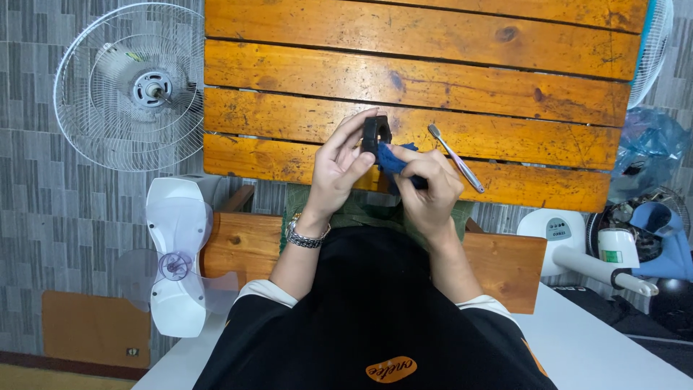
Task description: Cleaning fan components including the guard and motor housing using a toothbrush and cloth
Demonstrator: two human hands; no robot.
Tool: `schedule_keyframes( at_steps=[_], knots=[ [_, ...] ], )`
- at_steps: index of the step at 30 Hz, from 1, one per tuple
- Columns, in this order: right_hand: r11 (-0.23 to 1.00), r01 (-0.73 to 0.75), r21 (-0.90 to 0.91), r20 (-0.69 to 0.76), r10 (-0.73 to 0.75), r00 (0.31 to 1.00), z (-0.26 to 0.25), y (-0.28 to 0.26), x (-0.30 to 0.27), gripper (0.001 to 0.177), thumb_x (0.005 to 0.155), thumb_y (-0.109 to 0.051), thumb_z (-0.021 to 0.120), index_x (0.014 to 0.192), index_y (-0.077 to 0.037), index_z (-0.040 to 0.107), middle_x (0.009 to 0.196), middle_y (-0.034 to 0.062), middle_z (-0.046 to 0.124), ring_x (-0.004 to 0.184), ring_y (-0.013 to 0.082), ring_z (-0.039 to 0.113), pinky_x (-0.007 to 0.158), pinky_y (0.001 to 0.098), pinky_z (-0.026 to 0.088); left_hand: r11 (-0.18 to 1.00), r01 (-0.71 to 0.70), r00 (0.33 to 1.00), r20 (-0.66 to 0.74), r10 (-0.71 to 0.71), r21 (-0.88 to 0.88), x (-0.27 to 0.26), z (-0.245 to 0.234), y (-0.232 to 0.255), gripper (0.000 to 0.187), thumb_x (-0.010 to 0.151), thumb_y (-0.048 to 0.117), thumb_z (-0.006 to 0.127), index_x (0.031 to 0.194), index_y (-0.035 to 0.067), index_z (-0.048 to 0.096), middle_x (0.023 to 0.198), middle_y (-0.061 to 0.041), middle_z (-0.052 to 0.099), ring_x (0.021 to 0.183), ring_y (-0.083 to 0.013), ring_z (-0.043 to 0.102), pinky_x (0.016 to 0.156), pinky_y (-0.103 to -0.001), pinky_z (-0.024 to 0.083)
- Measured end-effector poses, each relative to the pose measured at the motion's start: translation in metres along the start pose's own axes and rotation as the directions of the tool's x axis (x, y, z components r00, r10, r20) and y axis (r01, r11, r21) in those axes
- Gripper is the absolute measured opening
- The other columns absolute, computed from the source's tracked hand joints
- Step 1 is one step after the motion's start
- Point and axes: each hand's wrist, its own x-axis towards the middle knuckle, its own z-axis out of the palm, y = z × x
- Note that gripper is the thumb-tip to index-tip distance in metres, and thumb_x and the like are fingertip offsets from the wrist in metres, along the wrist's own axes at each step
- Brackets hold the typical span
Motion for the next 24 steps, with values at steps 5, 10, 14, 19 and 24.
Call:
schedule_keyframes(
  at_steps=[5, 10, 14, 19, 24],
  knots=[
    [0.997, 0.020, -0.068, -0.011, -0.021, 1.000, -0.006, 0.009, -0.004, 0.029, 0.082, 0.014, 0.076, 0.080, -0.010, 0.060, 0.093, 0.0125, 0.080, 0.063, 0.0309, 0.063, 0.063, 0.0368, 0.051, 0.987, 0.041, 0.999, -0.018, -0.045, -0.156, -0.001, -0.005, 0.001, 0.067, 0.097, 0.031, 0.071, 0.147, -0.005, 0.045, 0.146, -0.022, 0.051, 0.126, -0.0248, 0.061, 0.111, -0.037, 0.052],
    [0.996, -0.032, -0.079, -0.048, 0.028, 0.998, -0.015, 0.019, 0.002, 0.027, 0.085, 0.012, 0.077, 0.083, -0.009, 0.060, 0.090, 0.0146, 0.078, 0.067, 0.0356, 0.065, 0.065, 0.0399, 0.050, 0.930, 0.078, 0.997, 0.036, -0.070, -0.360, -0.003, -0.014, -0.004, 0.077, 0.095, 0.041, 0.068, 0.148, -0.007, 0.041, 0.141, -0.031, 0.053, 0.121, -0.0313, 0.067, 0.107, -0.036, 0.054],
    [0.994, -0.105, 0.027, -0.090, 0.107, 0.990, -0.021, 0.017, 0.007, 0.029, 0.089, 0.012, 0.076, 0.084, -0.007, 0.055, 0.097, 0.0169, 0.078, 0.073, 0.0311, 0.067, 0.069, 0.0364, 0.049, 0.897, 0.112, 0.994, 0.044, -0.103, -0.429, -0.005, -0.005, 0.008, 0.079, 0.093, 0.043, 0.070, 0.146, -0.008, 0.042, 0.136, -0.035, 0.057, 0.118, -0.0353, 0.069, 0.105, -0.037, 0.055],
    [0.993, -0.104, 0.048, -0.110, 0.109, 0.988, -0.016, 0.008, 0.016, 0.031, 0.089, 0.011, 0.078, 0.084, -0.008, 0.054, 0.098, 0.0165, 0.079, 0.075, 0.0293, 0.069, 0.070, 0.0350, 0.050, 0.900, 0.114, 0.993, 0.016, -0.119, -0.420, -0.007, 0.003, 0.010, 0.077, 0.093, 0.040, 0.071, 0.145, -0.010, 0.044, 0.138, -0.030, 0.057, 0.115, -0.0277, 0.070, 0.103, -0.033, 0.056],
    [0.998, -0.032, -0.047, -0.029, 0.031, 0.999, -0.002, 0.012, 0.018, 0.028, 0.079, 0.014, 0.079, 0.085, -0.007, 0.060, 0.092, 0.0157, 0.076, 0.078, 0.0378, 0.069, 0.073, 0.0438, 0.054, 0.952, 0.118, 0.993, 0.036, -0.113, -0.283, -0.009, -0.029, -0.041, 0.070, 0.097, 0.037, 0.065, 0.146, -0.008, 0.045, 0.136, -0.021, 0.059, 0.115, -0.0225, 0.068, 0.101, -0.032, 0.054]
  ],
)
